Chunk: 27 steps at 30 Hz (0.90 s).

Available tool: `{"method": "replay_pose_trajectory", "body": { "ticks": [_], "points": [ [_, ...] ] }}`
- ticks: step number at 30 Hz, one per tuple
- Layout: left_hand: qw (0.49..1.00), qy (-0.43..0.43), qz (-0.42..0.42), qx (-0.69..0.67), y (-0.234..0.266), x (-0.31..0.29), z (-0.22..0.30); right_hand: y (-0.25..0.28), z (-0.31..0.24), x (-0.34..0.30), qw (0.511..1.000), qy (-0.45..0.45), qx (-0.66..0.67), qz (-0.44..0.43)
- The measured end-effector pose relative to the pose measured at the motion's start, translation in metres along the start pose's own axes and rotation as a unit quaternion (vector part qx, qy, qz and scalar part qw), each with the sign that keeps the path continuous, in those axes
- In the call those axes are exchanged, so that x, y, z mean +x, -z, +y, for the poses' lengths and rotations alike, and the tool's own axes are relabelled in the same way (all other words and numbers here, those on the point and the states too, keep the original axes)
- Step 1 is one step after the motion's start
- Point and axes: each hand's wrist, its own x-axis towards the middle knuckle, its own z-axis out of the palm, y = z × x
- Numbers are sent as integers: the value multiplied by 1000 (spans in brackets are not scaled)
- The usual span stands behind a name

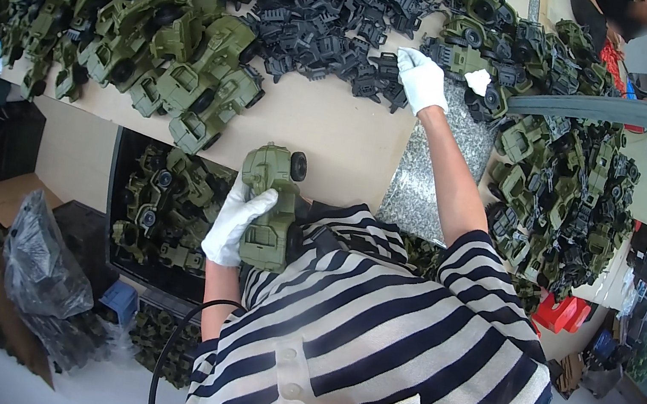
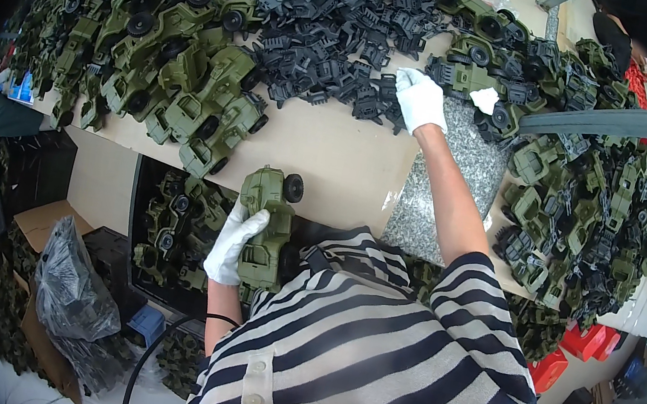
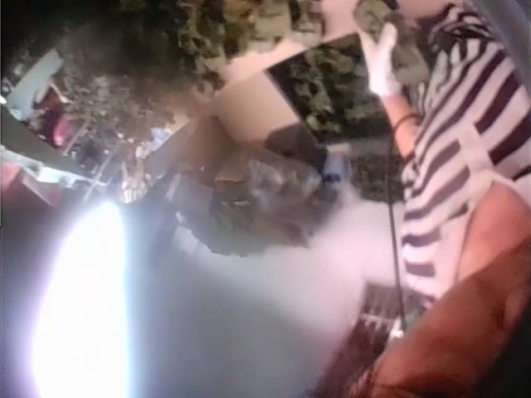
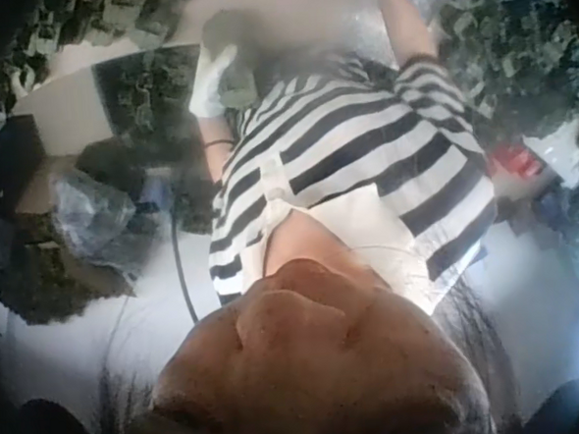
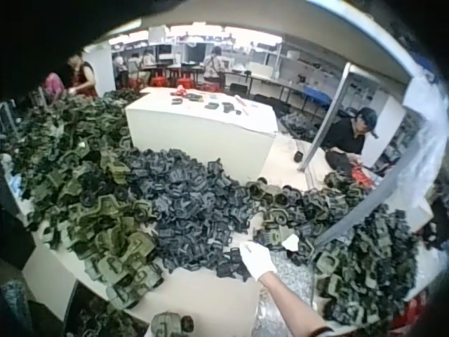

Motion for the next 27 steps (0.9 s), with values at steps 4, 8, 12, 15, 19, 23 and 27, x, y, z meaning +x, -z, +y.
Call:
{"method": "replay_pose_trajectory", "body": {
  "ticks": [4,8,12,15,19,23,27],
  "points": [
    [1000,0,-7,20,8,5,-5,9,-9,-33,997,28,-44,65],
    [999,-17,-14,43,1,4,3,15,-35,-91,956,182,-226,45],
    [997,-12,1,79,4,10,2,-13,-46,-134,908,327,-253,-67],
    [998,-18,3,62,16,15,-4,-37,-54,-164,889,369,-183,-199],
    [996,-39,29,75,23,10,-4,-46,-53,-164,895,354,-101,-253],
    [995,-65,41,55,34,3,-7,-25,-56,-157,942,249,-141,-178],
    [997,-57,30,38,35,-4,-3,-39,-38,-155,909,285,-197,-232]
  ]
}}
